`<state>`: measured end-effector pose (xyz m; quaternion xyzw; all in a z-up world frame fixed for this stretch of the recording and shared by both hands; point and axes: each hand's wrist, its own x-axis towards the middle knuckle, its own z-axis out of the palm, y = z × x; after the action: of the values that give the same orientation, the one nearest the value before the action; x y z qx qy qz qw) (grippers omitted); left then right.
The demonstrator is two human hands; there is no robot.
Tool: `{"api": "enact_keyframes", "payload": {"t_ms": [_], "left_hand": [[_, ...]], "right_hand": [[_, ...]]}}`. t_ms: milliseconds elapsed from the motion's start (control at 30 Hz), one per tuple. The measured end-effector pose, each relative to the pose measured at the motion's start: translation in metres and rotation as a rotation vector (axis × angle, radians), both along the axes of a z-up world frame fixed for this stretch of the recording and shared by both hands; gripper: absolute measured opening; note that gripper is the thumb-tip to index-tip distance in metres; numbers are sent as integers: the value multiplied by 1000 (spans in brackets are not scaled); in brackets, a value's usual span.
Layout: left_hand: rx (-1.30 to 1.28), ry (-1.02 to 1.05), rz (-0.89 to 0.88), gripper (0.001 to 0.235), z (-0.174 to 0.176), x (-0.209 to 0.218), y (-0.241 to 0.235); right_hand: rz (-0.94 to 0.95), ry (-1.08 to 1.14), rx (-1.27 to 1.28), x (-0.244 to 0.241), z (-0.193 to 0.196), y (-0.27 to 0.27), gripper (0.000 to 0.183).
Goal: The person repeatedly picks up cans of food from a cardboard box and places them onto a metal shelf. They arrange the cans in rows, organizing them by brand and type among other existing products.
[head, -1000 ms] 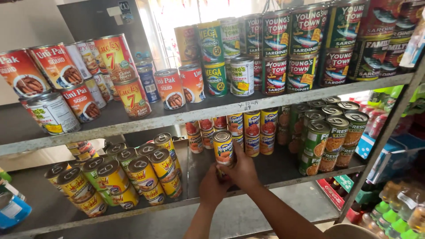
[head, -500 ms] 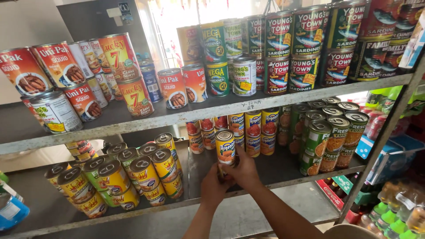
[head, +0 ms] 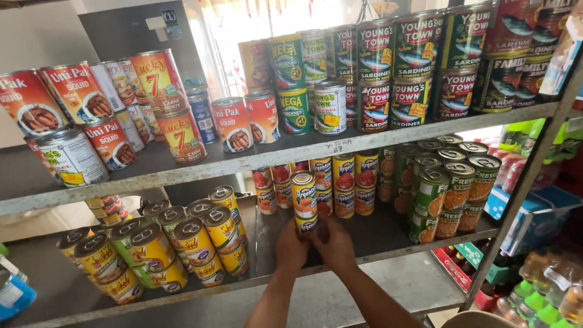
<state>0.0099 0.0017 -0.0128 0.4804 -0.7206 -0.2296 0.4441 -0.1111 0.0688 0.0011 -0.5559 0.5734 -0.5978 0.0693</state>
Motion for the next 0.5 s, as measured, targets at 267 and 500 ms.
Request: {"api": "enact_keyframes", "payload": {"t_ms": [267,500], "left_hand": [[17,-75,60,59,2,-14,-34],[145,-151,98,67,23,-19,-34]], "right_hand": [[-49,10,215,-11,-19,-32,52],[-103,161,389,-13,-16,-37,47]]}}
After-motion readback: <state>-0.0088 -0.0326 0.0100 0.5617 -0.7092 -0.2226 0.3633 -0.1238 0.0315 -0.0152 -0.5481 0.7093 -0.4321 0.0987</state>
